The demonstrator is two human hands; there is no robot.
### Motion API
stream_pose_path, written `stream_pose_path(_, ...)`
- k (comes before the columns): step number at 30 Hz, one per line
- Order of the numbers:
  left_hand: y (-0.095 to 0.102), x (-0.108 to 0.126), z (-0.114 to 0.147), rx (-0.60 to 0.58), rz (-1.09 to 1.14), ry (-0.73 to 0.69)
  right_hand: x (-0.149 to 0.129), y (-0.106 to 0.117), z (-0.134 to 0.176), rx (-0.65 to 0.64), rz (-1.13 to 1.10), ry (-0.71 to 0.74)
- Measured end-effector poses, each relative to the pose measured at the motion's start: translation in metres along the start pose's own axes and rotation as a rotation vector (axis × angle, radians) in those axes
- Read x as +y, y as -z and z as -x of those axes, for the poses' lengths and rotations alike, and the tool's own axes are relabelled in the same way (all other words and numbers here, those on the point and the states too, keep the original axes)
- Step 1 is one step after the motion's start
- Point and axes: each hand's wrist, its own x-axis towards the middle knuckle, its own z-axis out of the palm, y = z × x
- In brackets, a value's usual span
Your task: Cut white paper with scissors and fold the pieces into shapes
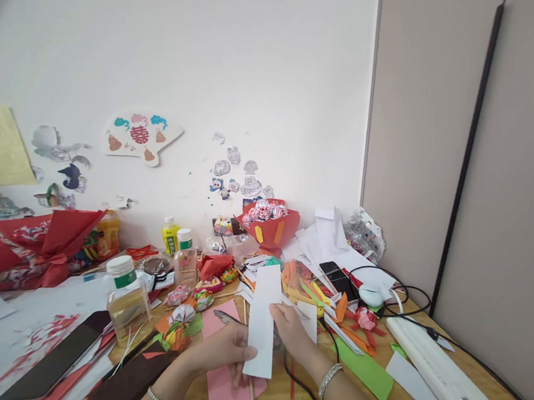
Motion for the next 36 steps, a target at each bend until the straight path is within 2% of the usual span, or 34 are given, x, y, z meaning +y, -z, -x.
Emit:
stream_pose_path(4,0.000,0.000,0.000,-0.009,0.007,0.006,0.003,0.000,-0.001,0.019,0.010,0.007)
stream_pose_path(14,0.003,-0.004,-0.001,0.065,0.135,-0.077,-0.009,0.002,-0.002,0.072,-0.223,-0.118)
stream_pose_path(20,-0.005,-0.002,-0.003,-0.142,0.518,-0.279,-0.012,-0.002,0.001,-0.066,-0.481,-0.145)
stream_pose_path(22,-0.007,-0.002,-0.005,-0.154,0.549,-0.312,-0.007,-0.004,0.001,-0.090,-0.503,-0.159)
stream_pose_path(30,-0.006,-0.002,-0.004,0.074,0.415,-0.252,-0.013,-0.003,-0.002,-0.060,-0.378,-0.141)
stream_pose_path(36,-0.002,-0.002,-0.006,0.166,0.351,-0.265,-0.011,-0.003,-0.003,-0.021,-0.267,-0.036)
